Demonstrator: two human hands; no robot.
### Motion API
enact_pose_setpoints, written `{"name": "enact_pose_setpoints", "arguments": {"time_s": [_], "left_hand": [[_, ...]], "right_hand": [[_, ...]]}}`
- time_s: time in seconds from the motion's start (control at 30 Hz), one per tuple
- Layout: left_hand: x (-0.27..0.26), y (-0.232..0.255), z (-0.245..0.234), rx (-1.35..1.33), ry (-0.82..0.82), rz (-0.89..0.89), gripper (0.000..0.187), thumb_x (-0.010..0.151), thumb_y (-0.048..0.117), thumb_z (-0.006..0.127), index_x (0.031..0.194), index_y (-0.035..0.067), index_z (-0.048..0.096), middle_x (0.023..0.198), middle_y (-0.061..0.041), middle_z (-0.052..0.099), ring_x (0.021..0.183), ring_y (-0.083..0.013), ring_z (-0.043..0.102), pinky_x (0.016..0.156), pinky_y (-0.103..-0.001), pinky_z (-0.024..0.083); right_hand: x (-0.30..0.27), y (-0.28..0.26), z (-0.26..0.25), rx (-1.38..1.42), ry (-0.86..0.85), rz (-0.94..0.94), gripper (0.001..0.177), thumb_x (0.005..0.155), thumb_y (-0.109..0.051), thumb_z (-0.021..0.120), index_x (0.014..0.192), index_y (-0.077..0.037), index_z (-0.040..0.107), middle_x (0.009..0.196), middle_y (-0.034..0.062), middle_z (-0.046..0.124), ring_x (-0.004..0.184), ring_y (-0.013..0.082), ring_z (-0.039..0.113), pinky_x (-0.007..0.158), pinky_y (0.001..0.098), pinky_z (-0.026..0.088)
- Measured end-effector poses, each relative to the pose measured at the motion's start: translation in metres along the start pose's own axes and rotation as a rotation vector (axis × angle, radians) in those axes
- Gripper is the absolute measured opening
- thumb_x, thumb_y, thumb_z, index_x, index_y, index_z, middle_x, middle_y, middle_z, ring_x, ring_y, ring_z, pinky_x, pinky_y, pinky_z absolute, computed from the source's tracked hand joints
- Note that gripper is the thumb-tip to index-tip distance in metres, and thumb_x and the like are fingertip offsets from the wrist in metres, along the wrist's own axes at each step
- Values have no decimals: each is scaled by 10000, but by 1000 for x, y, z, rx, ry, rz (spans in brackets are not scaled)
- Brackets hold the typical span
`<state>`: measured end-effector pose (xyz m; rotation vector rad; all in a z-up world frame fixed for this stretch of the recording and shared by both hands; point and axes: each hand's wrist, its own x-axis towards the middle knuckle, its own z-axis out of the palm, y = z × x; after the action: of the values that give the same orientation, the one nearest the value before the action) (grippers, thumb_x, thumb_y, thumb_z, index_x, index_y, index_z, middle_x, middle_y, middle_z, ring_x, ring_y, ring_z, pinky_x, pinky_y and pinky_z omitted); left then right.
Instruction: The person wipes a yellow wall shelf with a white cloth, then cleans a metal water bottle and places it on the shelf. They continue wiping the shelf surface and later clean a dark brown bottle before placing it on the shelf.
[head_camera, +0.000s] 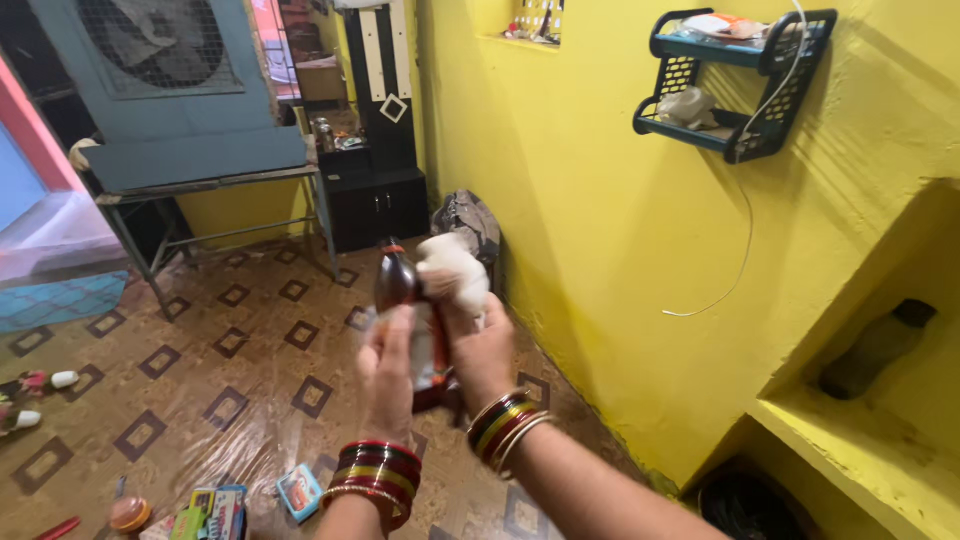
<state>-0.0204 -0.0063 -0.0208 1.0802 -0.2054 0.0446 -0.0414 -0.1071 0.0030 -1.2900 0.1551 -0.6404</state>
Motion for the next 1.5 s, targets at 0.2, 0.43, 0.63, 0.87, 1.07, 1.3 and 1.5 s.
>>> {"name": "enact_pose_setpoints", "arguments": {"time_s": [0.2, 0.43, 0.63, 0.87, 1.07, 1.3, 1.5], "left_hand": [[-26, 15, 9, -198, -109, -82, 353, 867, 262, 655, 1136, 38, 614, 881, -80, 716, 736, -154, 713, 662, -294, 595], [-28, 37, 24, -71, -182, -112, 379, 848, 279, 737, 1136, 46, 658, 849, -61, 724, 666, -147, 683, 584, -302, 562], [-22, 28, 36, -120, -261, -209, 388, 860, 320, 748, 1108, 28, 689, 852, -27, 718, 679, -110, 679, 608, -272, 566], [-24, 27, 28, -180, -388, -400, 409, 883, 413, 706, 1065, 47, 698, 820, -26, 722, 663, -119, 690, 606, -287, 579], [-25, 27, 26, -210, -397, -546, 426, 881, 442, 698, 1034, 44, 699, 788, -45, 729, 644, -145, 702, 606, -313, 601], [-31, 15, 29, -353, -372, -566, 378, 886, 384, 715, 1075, 58, 681, 841, -32, 726, 683, -133, 708, 635, -308, 607], [-32, 18, 34, -146, -370, -519, 422, 878, 402, 713, 1093, 40, 690, 826, -24, 728, 662, -119, 698, 607, -287, 587]], "right_hand": [[32, 14, -24, -81, 112, 219, 539, 1056, -422, 416, 1044, 33, 706, 931, 92, 757, 765, 175, 686, 676, 341, 550], [54, 18, -31, 153, 28, 107, 358, 1026, -286, 500, 1034, 45, 637, 885, 94, 698, 721, 215, 665, 639, 382, 543], [58, 23, -38, 114, 4, 13, 335, 1008, -259, 443, 1072, -8, 655, 977, 62, 729, 824, 157, 708, 725, 318, 574], [54, 24, -43, 32, 25, -5, 337, 1009, -280, 551, 1121, 17, 664, 1031, 82, 736, 872, 145, 698, 748, 315, 585], [46, 20, -55, 27, -60, -77, 302, 919, -203, 698, 1121, 21, 687, 994, 97, 754, 826, 124, 697, 698, 290, 568], [32, 14, -61, -27, 3, -51, 265, 931, -217, 711, 1020, 33, 717, 873, 71, 741, 720, 103, 669, 626, 273, 552], [34, 25, -65, -31, 43, -42, 221, 922, -221, 707, 933, -1, 706, 805, 38, 728, 671, 89, 651, 589, 269, 536]]}}
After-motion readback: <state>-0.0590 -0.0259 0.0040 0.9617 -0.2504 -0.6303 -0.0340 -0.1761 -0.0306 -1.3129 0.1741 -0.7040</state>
